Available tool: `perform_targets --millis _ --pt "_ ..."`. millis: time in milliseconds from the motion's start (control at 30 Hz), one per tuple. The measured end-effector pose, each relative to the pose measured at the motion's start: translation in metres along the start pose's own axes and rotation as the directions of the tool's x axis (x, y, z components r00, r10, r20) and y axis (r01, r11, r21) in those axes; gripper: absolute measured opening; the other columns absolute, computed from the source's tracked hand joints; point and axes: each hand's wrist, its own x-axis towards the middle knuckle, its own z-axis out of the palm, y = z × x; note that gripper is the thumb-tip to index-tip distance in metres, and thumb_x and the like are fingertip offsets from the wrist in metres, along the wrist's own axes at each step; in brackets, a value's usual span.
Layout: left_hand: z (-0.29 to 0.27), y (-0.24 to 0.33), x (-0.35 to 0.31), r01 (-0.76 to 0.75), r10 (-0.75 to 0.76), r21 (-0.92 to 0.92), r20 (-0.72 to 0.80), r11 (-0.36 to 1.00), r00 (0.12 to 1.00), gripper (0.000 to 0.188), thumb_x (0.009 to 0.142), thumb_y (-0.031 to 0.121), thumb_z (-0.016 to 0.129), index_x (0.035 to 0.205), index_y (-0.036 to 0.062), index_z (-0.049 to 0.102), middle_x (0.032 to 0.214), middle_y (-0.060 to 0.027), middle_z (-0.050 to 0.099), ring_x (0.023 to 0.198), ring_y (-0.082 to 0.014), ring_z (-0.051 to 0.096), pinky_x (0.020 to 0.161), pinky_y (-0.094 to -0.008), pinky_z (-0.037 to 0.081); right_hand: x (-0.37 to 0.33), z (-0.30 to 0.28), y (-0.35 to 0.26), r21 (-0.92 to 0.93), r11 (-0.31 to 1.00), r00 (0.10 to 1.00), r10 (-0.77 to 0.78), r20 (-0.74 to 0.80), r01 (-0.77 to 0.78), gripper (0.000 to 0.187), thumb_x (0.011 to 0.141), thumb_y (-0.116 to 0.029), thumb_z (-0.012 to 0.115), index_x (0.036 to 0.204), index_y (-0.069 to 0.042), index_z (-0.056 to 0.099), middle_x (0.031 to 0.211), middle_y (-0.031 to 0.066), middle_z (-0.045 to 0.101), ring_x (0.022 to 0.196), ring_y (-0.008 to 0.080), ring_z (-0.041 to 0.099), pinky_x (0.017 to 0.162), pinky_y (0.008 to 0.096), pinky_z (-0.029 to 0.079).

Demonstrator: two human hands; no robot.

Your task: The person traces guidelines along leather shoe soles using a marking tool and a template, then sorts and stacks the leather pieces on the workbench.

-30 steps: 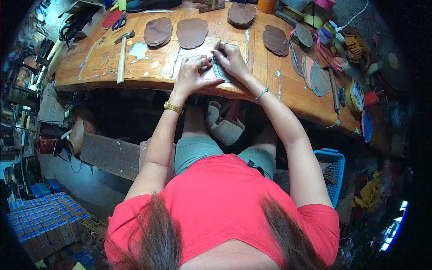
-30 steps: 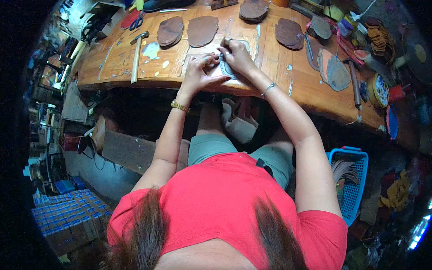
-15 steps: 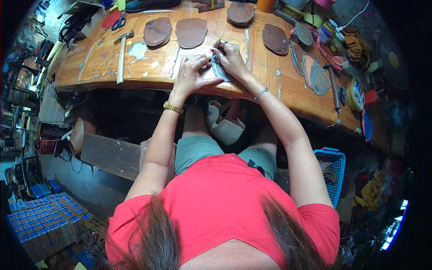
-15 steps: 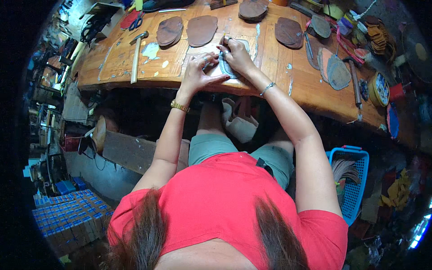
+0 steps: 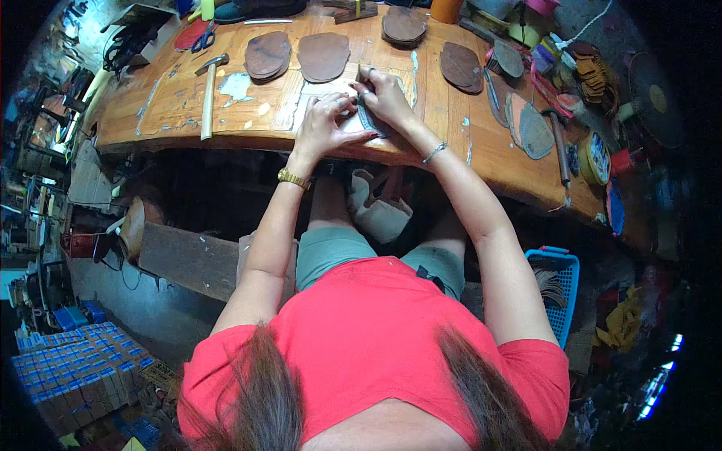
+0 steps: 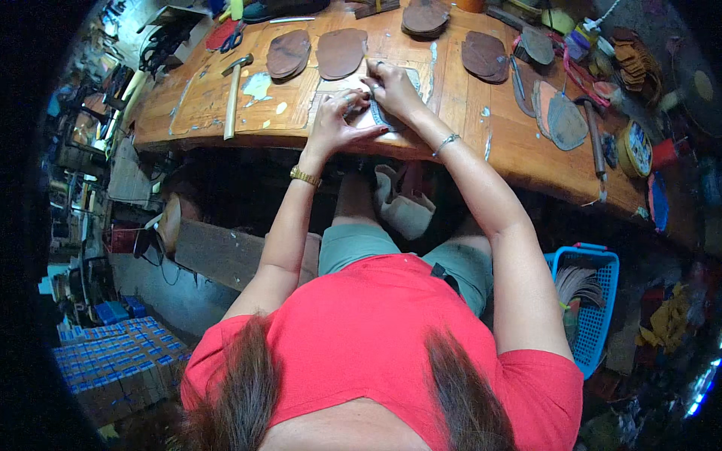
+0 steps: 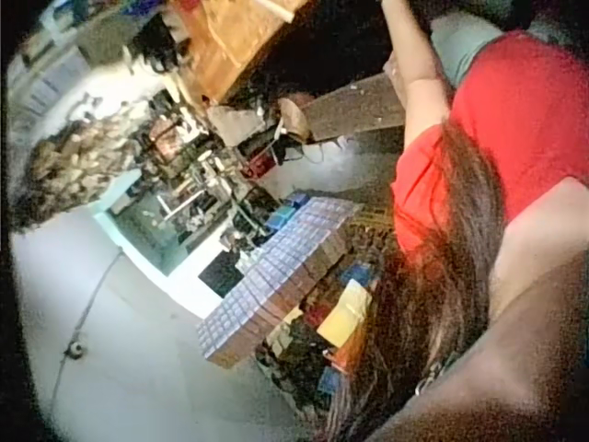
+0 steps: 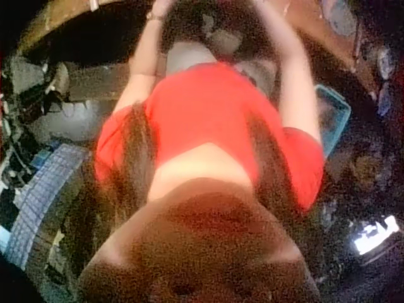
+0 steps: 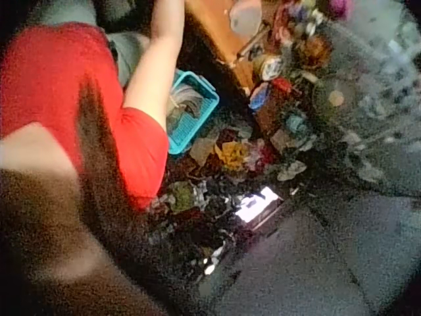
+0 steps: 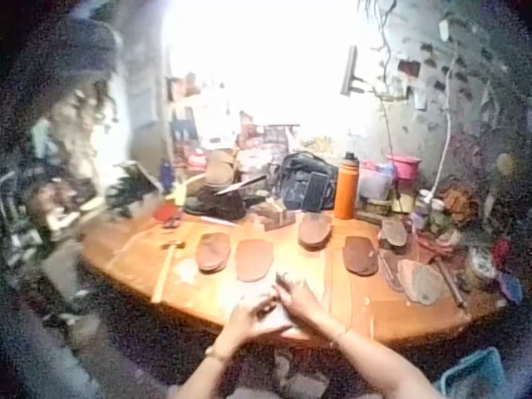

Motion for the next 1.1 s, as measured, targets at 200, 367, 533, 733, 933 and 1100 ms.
perform_targets --millis 200,367,533,733,933,1100 --pt "0.000 0.005 -0.001 -0.030 0.031 0.019 -0.048 0.999 0.998 0.067 0.064 0.056 0.086 0.103 0.0040 0.071 0.095 -0.0053 0.069 0.092 -0.0232 0.067 0.087 -0.0375 0.042 -0.005 -0.012 0.021 0.460 0.782 0.858 0.508 -0.079 -0.420 0.016 0.102 -0.014 0.059 0.101 -0.002 0.070 0.073 0.0023 0.065 0.058 0.0063 0.059 0.049 0.0211 0.048" --pt "-0.003 0.011 0.003 -0.004 0.004 0.002 0.002 1.000 1.000 0.068 0.064 0.056 0.086 0.104 0.0034 0.071 0.095 -0.0053 0.069 0.092 -0.0228 0.067 0.088 -0.0374 0.042 -0.018 -0.036 0.057 0.169 0.934 0.892 0.352 -0.282 -0.315 0.018 0.098 -0.012 0.058 0.103 -0.002 0.071 0.083 0.0118 0.071 0.071 0.0192 0.067 0.068 0.0324 0.055" --pt "-0.005 0.009 0.000 -0.037 0.039 0.035 -0.067 0.999 0.997 0.056 0.063 0.046 0.092 0.091 0.0039 0.068 0.097 -0.0063 0.072 0.083 -0.0184 0.070 0.082 -0.0331 0.051 -0.023 -0.039 0.039 -0.067 0.956 0.942 0.269 -0.203 -0.287 0.019 0.086 -0.013 0.064 0.098 0.000 0.072 0.094 0.0200 0.073 0.093 0.0359 0.068 0.086 0.0430 0.052" --pt "-0.006 0.012 0.002 -0.042 0.043 0.075 -0.012 0.996 0.999 0.059 0.063 0.047 0.092 0.098 0.0042 0.069 0.098 -0.0077 0.072 0.089 -0.0221 0.069 0.085 -0.0347 0.049 -0.012 -0.042 0.052 0.151 0.895 0.862 0.446 -0.242 -0.420 0.023 0.074 -0.008 0.079 0.094 0.000 0.071 0.086 0.0131 0.073 0.077 0.0192 0.070 0.075 0.0313 0.055" --pt "-0.009 0.016 0.000 0.021 -0.018 0.063 -0.037 0.998 0.999 0.088 0.059 0.058 0.089 0.124 0.0076 0.057 0.106 -0.0114 0.071 0.099 -0.0282 0.068 0.088 -0.0401 0.045 -0.014 -0.078 0.061 0.690 0.650 0.772 0.600 -0.208 -0.319 0.027 0.077 0.013 0.069 0.099 -0.001 0.064 0.094 0.0072 0.069 0.082 0.0145 0.066 0.076 0.0273 0.055" --pt "-0.006 0.008 0.003 0.037 -0.038 -0.006 -0.033 0.999 0.999 0.099 0.058 0.055 0.091 0.135 0.0085 0.052 0.110 -0.0145 0.070 0.105 -0.0292 0.068 0.095 -0.0419 0.047 -0.052 -0.127 0.081 0.700 0.652 0.672 0.661 -0.336 -0.292 0.027 0.079 0.016 0.067 0.100 -0.001 0.065 0.096 0.0096 0.070 0.086 0.0159 0.067 0.080 0.0280 0.055"
